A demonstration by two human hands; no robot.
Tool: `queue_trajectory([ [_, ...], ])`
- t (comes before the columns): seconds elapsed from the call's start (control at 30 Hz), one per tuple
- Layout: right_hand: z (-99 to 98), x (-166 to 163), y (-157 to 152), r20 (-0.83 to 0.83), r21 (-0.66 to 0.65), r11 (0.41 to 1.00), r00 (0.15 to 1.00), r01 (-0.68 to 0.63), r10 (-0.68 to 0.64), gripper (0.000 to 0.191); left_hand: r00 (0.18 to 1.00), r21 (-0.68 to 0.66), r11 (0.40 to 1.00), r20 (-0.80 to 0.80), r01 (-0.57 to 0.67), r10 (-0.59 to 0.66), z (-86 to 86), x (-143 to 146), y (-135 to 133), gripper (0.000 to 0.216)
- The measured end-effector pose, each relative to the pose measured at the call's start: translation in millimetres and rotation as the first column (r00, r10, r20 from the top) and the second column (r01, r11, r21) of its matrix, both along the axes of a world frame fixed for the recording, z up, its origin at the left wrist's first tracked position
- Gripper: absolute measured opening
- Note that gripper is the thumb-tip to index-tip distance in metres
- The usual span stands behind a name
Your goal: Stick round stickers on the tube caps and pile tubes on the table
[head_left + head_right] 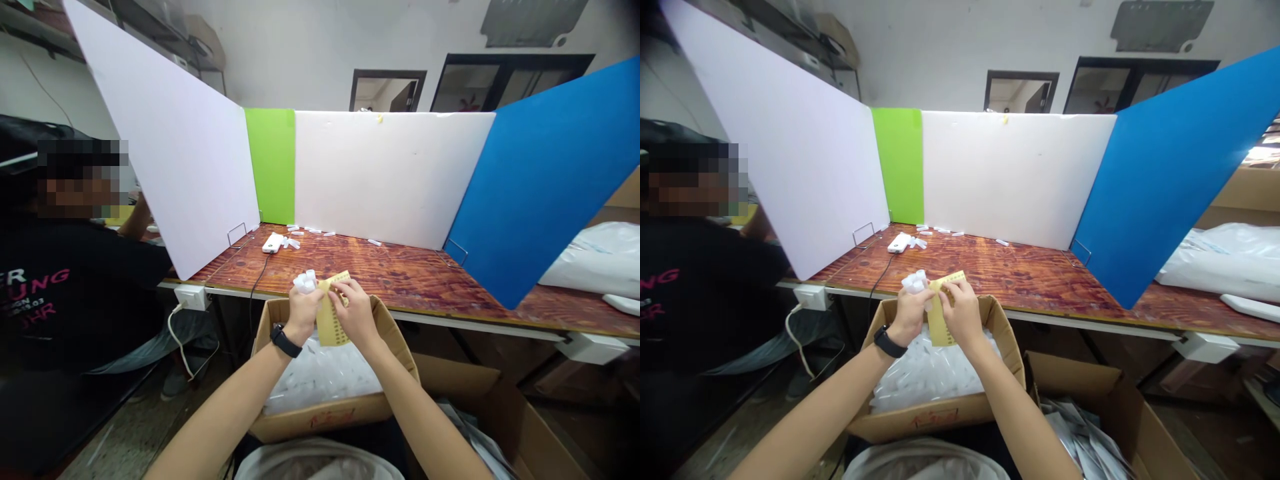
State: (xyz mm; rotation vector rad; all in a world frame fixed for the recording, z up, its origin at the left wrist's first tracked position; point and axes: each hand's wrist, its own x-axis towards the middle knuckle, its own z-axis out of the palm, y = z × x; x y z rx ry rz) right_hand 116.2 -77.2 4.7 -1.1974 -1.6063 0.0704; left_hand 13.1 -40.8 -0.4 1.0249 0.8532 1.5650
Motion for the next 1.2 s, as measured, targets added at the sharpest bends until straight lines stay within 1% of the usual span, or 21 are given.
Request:
queue_trajectory([
  [0.1, -1.0, 0.0, 2.5, -0.025, -0.021, 1.0, 1.0, -0.017, 0.016, 0.015, 1.0, 0.004, 1.0, 0.005, 0.018, -0.018, -0.6, 1.5, -2.1, 0.016],
  [0.2, -0.9, 0.7, 4.1, -0.119, -0.063, 0.997, 0.992, -0.042, 0.034, 0.009, 0.999, 0.043, 0.999, -0.04, 0.019, -0.017, -2.5, 1.8, -2.3, 0.015],
  [0.3, 1.1, 3.5, 6.2, -0.259, -0.174, 0.981, 0.965, -0.088, 0.041, 0.004, 0.993, 0.096, 0.995, -0.114, 0.039, -0.028, -3.6, 0.8, -2.8, 0.016],
  [0.37, 3.0, 6.1, 7.2, -0.318, -0.251, 0.961, 0.947, -0.118, 0.033, 0.007, 0.985, 0.124, 0.991, -0.171, 0.049, -0.028, -2.8, -0.1, -3.6, 0.015],
  [0.43, 4.4, 8.4, 7.5, -0.343, -0.289, 0.947, 0.939, -0.14, 0.034, 0.01, 0.975, 0.147, 0.988, -0.219, 0.053, -0.02, -1.4, -0.7, -4.2, 0.014],
  [0.5, 4.5, 9.7, 7.0, -0.354, -0.285, 0.947, 0.934, -0.151, 0.043, 0.011, 0.97, 0.149, 0.987, -0.243, 0.056, -0.019, -0.7, -0.7, -4.2, 0.012],
  [0.57, 3.3, 9.8, 6.2, -0.348, -0.248, 0.958, 0.936, -0.146, 0.053, 0.01, 0.97, 0.135, 0.989, -0.242, 0.059, -0.025, -1.0, 0.0, -3.4, 0.012],
  [0.67, 1.0, 9.0, 5.2, -0.291, -0.195, 0.974, 0.955, -0.112, 0.052, 0.007, 0.972, 0.121, 0.991, -0.236, 0.05, -0.021, -1.8, 0.9, -2.5, 0.011],
  [0.77, 0.0, 8.8, 4.9, -0.269, -0.209, 0.973, 0.962, -0.101, 0.042, 0.005, 0.967, 0.124, 0.991, -0.255, 0.046, -0.013, -0.9, 0.9, -3.7, 0.009],
  [0.97, -1.7, 11.4, 5.2, -0.315, -0.226, 0.969, 0.949, -0.1, 0.024, 0.009, 0.962, 0.136, 0.989, -0.274, 0.052, -0.013, 2.9, 0.5, -8.6, 0.012],
  [1.1, -2.0, 12.3, 0.9, -0.302, -0.23, 0.959, 0.949, -0.163, 0.089, 0.013, 0.964, 0.141, 0.987, -0.264, 0.083, -0.043, 4.9, -1.0, -8.5, 0.012],
  [1.2, 3.1, 14.0, -5.5, -0.338, -0.238, 0.932, 0.923, -0.274, 0.185, 0.015, 0.953, 0.2, 0.977, -0.304, 0.078, -0.013, 6.8, -5.1, -8.1, 0.013],
])
